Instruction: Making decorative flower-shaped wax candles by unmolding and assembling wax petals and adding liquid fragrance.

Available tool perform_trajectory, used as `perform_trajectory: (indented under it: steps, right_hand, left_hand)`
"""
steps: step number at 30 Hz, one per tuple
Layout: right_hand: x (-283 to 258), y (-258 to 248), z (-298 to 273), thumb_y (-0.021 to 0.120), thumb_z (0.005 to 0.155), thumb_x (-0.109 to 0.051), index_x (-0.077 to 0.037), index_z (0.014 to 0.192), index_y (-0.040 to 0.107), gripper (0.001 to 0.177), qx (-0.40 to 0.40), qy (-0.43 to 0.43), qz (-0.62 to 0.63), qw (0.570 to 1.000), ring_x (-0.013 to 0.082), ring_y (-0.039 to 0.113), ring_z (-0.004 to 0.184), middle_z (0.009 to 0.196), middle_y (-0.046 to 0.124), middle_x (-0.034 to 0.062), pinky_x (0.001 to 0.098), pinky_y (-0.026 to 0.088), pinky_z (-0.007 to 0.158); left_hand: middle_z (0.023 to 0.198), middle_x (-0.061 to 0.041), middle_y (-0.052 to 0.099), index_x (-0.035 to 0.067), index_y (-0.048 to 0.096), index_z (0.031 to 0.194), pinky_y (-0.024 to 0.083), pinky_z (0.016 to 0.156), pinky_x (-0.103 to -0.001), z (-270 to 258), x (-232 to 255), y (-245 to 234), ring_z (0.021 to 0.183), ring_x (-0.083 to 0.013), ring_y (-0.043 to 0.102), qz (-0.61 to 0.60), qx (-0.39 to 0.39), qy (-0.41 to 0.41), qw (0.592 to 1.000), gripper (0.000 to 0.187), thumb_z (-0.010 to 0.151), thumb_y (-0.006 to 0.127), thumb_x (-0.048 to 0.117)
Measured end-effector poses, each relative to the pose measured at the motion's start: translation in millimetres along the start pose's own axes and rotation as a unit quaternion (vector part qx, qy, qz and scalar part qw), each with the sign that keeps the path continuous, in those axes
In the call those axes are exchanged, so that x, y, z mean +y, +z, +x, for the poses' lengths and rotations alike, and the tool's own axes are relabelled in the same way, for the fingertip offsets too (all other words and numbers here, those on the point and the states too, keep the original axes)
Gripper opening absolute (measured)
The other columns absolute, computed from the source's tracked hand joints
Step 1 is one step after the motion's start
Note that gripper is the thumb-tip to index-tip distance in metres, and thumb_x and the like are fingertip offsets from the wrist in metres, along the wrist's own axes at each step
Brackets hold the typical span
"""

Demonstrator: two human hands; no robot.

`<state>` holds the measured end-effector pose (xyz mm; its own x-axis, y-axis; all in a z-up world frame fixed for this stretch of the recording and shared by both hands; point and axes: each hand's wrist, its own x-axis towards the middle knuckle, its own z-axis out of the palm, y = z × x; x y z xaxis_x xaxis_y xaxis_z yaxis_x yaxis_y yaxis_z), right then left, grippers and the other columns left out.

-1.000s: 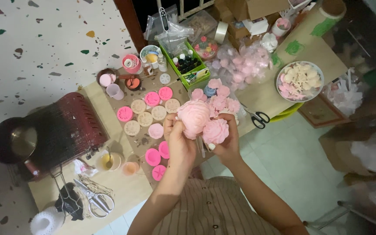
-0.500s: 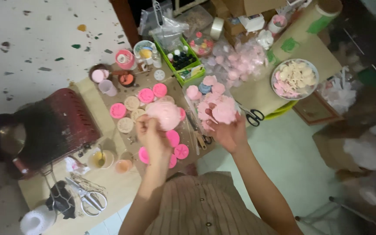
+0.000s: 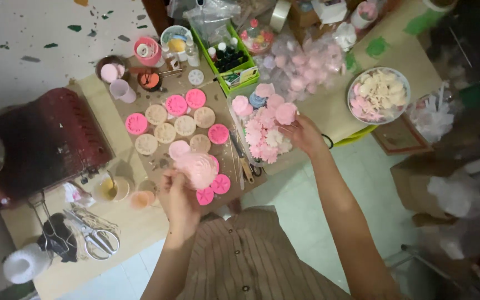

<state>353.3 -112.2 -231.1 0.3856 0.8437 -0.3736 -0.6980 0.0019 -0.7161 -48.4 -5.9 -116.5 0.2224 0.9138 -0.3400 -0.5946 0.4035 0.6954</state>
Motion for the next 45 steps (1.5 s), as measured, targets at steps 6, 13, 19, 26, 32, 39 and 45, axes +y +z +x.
perform_trajectory:
  steps: [6,13,19,26,32,39,45]
  right_hand:
    - [13.4,-18.6,83.9,0.057,0.098,-0.022,-0.004,0.125,0.054,0.033,0.013,0.065,0.003,0.998,0.0423,0.073,0.108,0.127,0.064,0.0232,0.0508,0.060,0.093]
    - [22.4,-4.7,149.7,0.079,0.088,-0.022,-0.003,0.120,0.061,0.041,0.054,-0.030,-0.507,0.860,0.0259,0.064,0.073,0.098,0.071,0.0149,0.0459,0.054,0.063]
    - [37.5,-2.9,168.0,0.089,0.078,-0.028,-0.003,0.108,0.063,0.047,0.051,-0.200,-0.666,0.717,0.0268,0.073,0.083,0.092,0.075,0.0144,0.0384,0.058,0.073]
    - [41.4,17.3,147.8,0.086,0.080,-0.026,-0.005,0.107,0.064,0.040,0.082,-0.179,-0.679,0.708,0.0332,0.073,0.085,0.090,0.074,0.0150,0.0442,0.057,0.074]
    - [43.4,74.9,98.0,0.079,0.079,-0.013,-0.006,0.108,0.067,0.032,0.133,-0.309,-0.750,0.570,0.0402,0.066,0.091,0.102,0.067,0.0206,0.0497,0.054,0.073]
    - [129.5,147.3,31.4,0.068,0.092,-0.013,-0.007,0.117,0.068,0.026,-0.009,-0.204,-0.733,0.649,0.0356,0.069,0.092,0.100,0.071,0.0188,0.0471,0.054,0.082]
    - [254.0,188.5,10.5,0.073,0.082,-0.012,-0.008,0.095,0.072,0.014,-0.251,-0.273,-0.642,0.671,0.0325,0.070,0.089,0.092,0.073,0.0149,0.0438,0.056,0.081]
  left_hand:
    - [0.089,0.001,0.055,0.012,0.054,0.096,0.047,0.074,-0.025,-13.0,-36.0,-46.9,0.081,-0.0093,0.055,0.013,0.036,-0.050,0.998,0.010,0.096,0.058,0.003]
    - [0.086,-0.003,0.058,0.010,0.055,0.097,0.047,0.065,-0.029,-27.9,-35.9,-47.3,0.075,-0.0131,0.056,0.051,0.109,-0.048,0.992,0.008,0.094,0.056,0.002]
    - [0.091,-0.005,0.062,0.008,0.053,0.096,0.052,0.073,-0.032,-30.5,-28.2,-53.1,0.081,-0.0154,0.061,0.019,0.114,-0.032,0.993,0.010,0.092,0.056,-0.001]
    - [0.088,0.001,0.056,0.010,0.052,0.094,0.048,0.070,-0.028,-18.3,-13.9,-93.3,0.077,-0.0109,0.053,0.001,0.145,0.016,0.989,0.011,0.097,0.057,0.001]
    - [0.085,0.001,0.058,0.014,0.055,0.096,0.050,0.068,-0.029,-5.5,28.9,-93.9,0.077,-0.0113,0.057,0.008,0.241,0.033,0.970,0.012,0.094,0.057,0.002]
    - [0.092,-0.001,0.059,0.011,0.055,0.102,0.050,0.074,-0.032,-27.8,33.2,-156.6,0.083,-0.0135,0.058,0.003,0.276,0.075,0.958,0.017,0.092,0.060,-0.003]
    - [0.092,-0.006,0.059,0.007,0.055,0.100,0.056,0.082,-0.034,-71.1,30.1,-231.0,0.083,-0.0171,0.058,-0.035,0.358,0.124,0.925,0.014,0.093,0.060,-0.004]
